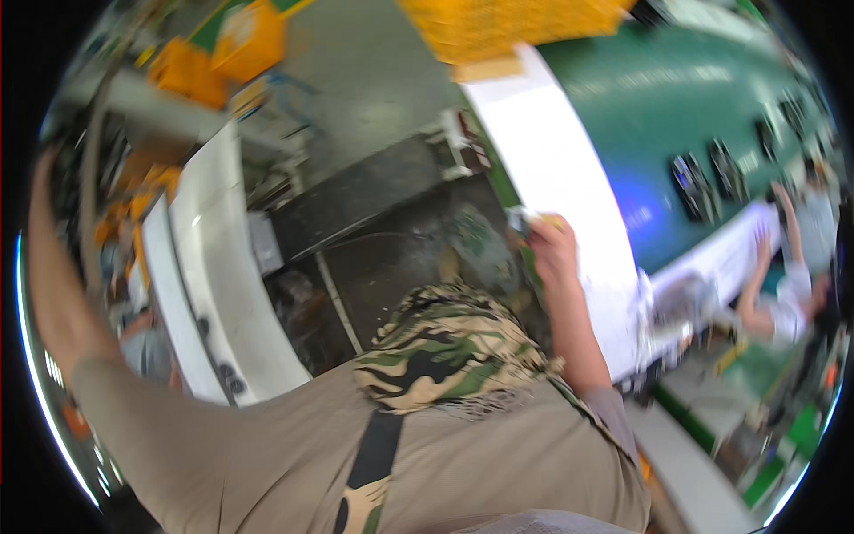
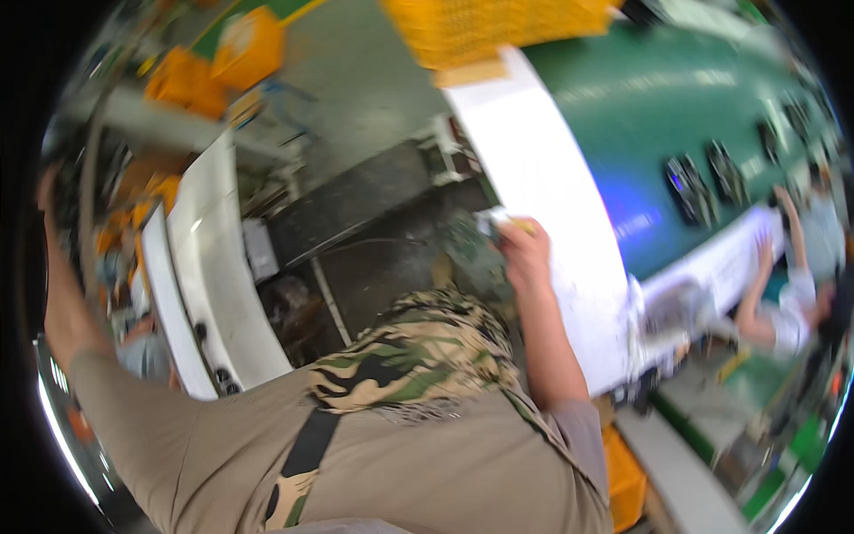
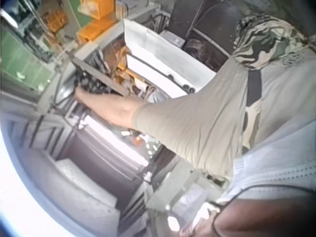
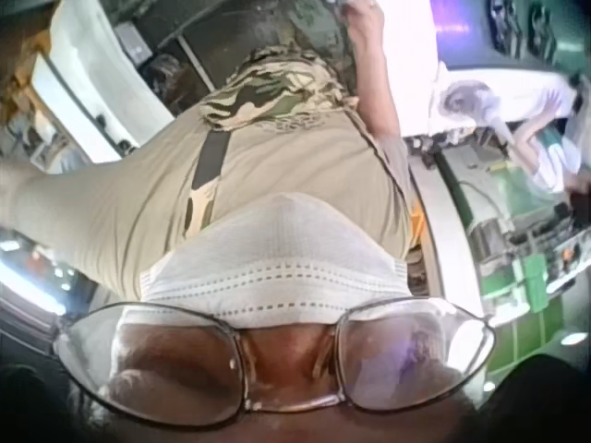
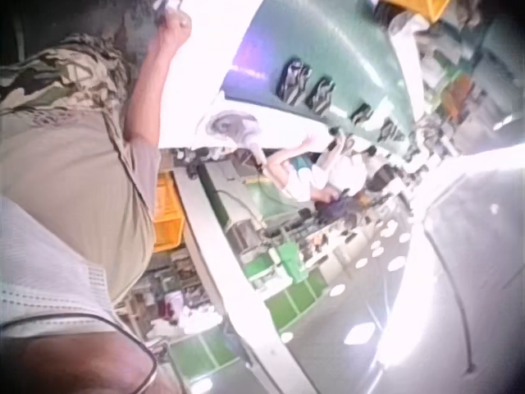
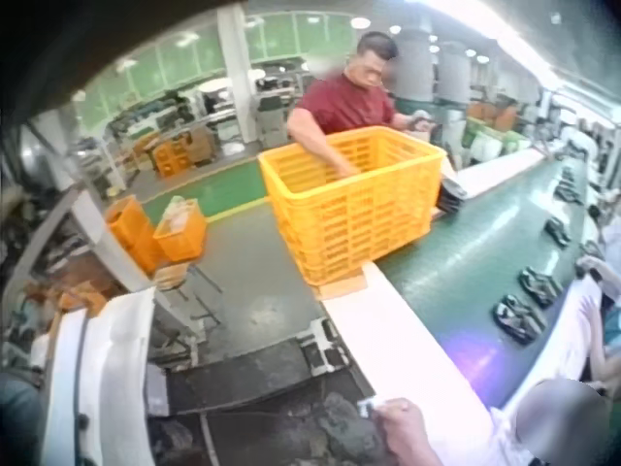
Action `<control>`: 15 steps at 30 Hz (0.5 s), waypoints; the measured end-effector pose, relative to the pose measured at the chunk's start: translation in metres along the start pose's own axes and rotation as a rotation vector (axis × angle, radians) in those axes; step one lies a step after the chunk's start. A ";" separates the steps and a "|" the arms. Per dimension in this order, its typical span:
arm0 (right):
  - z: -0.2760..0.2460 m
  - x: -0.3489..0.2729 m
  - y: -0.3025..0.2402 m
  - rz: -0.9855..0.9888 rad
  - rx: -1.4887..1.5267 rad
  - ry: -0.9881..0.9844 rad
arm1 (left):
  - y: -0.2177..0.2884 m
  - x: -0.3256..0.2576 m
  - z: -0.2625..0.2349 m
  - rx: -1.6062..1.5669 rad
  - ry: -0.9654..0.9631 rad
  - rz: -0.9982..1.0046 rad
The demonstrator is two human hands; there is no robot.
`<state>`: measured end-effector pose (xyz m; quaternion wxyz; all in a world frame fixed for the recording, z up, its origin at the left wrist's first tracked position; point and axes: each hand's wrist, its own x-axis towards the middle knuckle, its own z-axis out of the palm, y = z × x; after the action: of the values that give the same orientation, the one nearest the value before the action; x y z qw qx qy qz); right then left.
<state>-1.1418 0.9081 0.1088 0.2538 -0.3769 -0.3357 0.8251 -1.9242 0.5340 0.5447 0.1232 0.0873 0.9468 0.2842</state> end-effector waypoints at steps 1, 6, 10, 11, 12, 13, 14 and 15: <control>0.001 -0.001 -0.002 -0.012 -0.002 0.028 | 0.028 0.014 0.060 0.059 -0.029 0.035; -0.013 -0.013 -0.023 0.003 0.053 0.095 | 0.137 -0.012 0.200 0.389 0.019 0.237; -0.068 -0.028 -0.048 -0.031 0.133 0.174 | 0.163 -0.052 0.219 0.623 0.193 0.377; -0.085 -0.034 -0.054 -0.048 0.146 0.203 | 0.170 -0.065 0.227 0.674 0.241 0.413; -0.102 -0.040 -0.061 -0.058 0.169 0.234 | 0.177 -0.076 0.235 0.721 0.290 0.450; -0.118 -0.048 -0.067 -0.064 0.191 0.258 | 0.185 -0.086 0.241 0.769 0.347 0.480; -0.135 -0.056 -0.072 -0.080 0.203 0.280 | 0.194 -0.096 0.248 0.813 0.406 0.511; -0.148 -0.061 -0.075 -0.097 0.219 0.279 | 0.199 -0.096 0.239 0.869 0.495 0.522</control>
<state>-0.9759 0.9696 0.1197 0.3769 -0.4413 -0.2232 0.7832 -1.7460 0.7984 0.4809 -0.2242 0.2923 0.9244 -0.0990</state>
